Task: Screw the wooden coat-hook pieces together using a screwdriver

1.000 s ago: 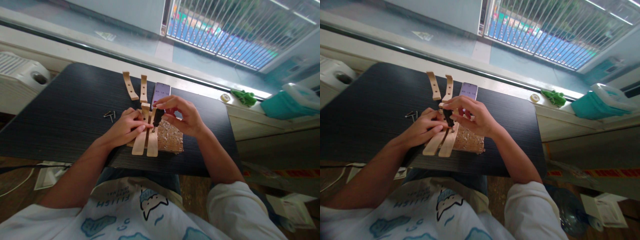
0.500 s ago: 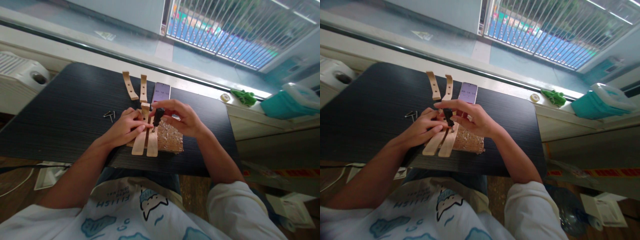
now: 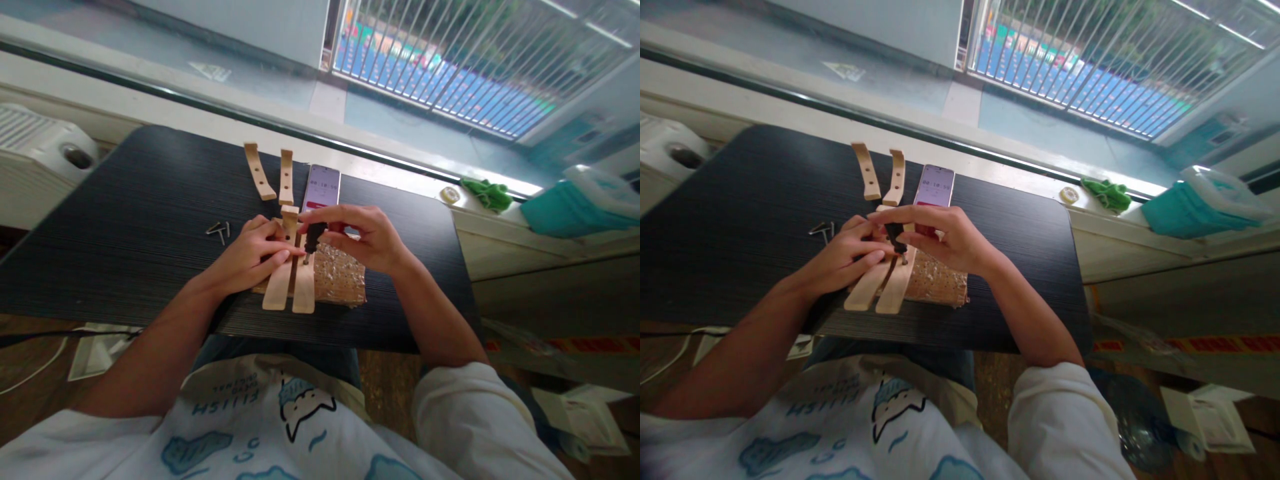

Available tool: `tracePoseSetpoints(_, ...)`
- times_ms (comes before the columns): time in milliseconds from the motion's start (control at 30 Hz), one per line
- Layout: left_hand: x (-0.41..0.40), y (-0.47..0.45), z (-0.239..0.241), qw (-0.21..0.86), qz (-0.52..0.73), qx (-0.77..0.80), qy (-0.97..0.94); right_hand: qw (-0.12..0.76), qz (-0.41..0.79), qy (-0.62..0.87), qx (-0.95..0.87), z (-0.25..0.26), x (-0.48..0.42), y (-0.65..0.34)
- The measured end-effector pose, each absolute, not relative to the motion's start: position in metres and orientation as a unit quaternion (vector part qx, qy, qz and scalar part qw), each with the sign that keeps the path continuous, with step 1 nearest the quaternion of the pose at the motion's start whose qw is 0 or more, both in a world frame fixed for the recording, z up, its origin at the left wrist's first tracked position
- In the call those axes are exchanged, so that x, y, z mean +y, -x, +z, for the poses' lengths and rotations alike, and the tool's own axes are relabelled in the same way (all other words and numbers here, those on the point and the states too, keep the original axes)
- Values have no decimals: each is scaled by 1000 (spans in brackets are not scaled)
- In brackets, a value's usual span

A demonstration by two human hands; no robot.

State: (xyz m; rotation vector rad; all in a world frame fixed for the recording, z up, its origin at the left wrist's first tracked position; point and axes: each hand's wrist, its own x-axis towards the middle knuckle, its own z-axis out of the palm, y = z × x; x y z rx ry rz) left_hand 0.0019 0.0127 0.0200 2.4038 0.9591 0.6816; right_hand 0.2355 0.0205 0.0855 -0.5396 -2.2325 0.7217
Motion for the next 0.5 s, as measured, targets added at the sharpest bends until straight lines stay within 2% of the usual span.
tracePoseSetpoints(500,12,-2,22,232,252,347,-873,392,232,230,-860,84,19,-233)
